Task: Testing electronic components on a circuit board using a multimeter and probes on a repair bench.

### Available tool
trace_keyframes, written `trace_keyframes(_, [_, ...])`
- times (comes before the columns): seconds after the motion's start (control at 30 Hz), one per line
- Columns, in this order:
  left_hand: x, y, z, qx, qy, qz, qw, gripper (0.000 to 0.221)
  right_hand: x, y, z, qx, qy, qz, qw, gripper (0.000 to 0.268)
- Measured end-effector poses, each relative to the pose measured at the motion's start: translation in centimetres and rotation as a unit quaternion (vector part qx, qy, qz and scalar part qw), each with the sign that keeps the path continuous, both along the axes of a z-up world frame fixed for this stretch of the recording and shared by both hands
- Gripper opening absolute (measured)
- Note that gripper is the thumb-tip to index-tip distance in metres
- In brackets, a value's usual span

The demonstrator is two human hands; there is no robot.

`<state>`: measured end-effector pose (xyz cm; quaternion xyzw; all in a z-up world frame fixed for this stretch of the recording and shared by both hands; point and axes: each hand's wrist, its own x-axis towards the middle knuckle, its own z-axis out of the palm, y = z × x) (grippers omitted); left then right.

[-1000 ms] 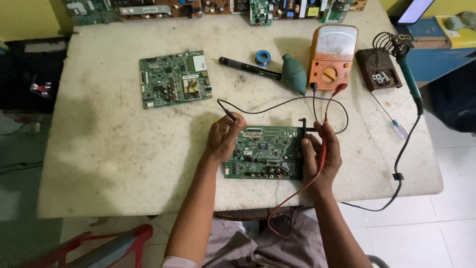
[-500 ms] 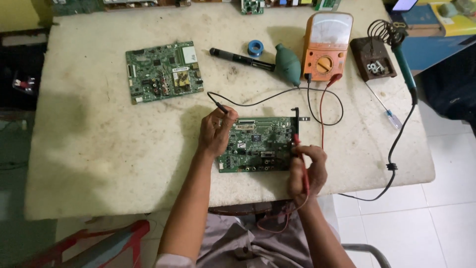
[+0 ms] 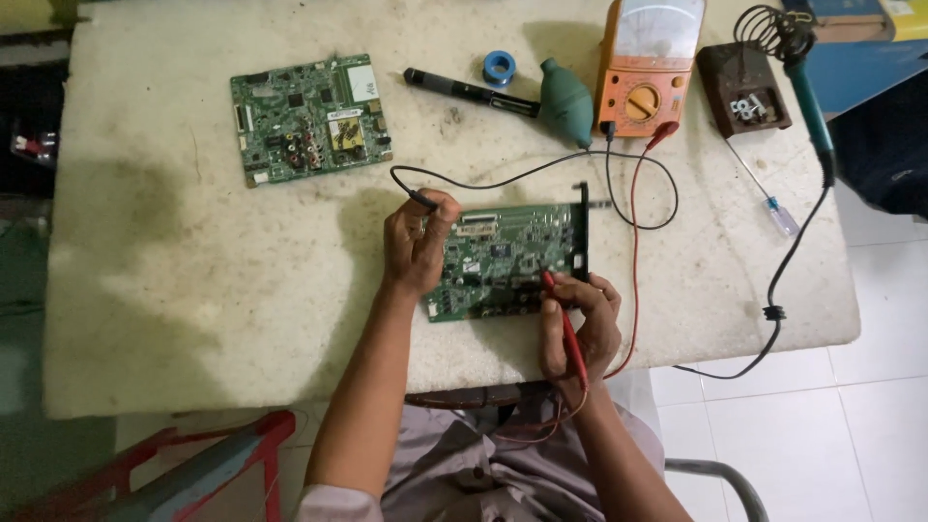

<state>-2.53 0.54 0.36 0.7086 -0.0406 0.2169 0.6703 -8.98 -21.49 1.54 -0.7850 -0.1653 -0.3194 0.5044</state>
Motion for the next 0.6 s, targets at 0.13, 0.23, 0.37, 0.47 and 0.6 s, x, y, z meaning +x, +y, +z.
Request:
trace_keyframes(0.13, [0.3,0.0,-0.6,-0.012,-0.005,0.023,1.000,0.038,0.3,-0.2,-0.5,-0.006,-0.010,0.012,1.000,0.008])
trace_keyframes(0.23, [0.6,-0.2,-1.7,-0.018,-0.002,0.023,1.000,0.040,0.2,-0.3,-0.9,-0.011,-0.011,0.017,1.000,0.008])
trace_keyframes(0.37, [0.7,-0.1,-2.2,-0.023,-0.016,0.018,0.999,0.037,0.5,-0.8,-1.7,-0.026,-0.013,0.022,0.999,0.007])
trace_keyframes(0.47, [0.5,-0.1,-1.7,-0.023,-0.022,0.019,0.999,0.035,0.5,-0.8,-1.6,-0.034,-0.011,0.024,0.999,0.008])
trace_keyframes(0.6, [0.3,-0.1,-1.1,-0.028,-0.026,0.016,0.999,0.035,0.6,-0.7,-1.6,-0.025,-0.010,0.024,0.999,0.009])
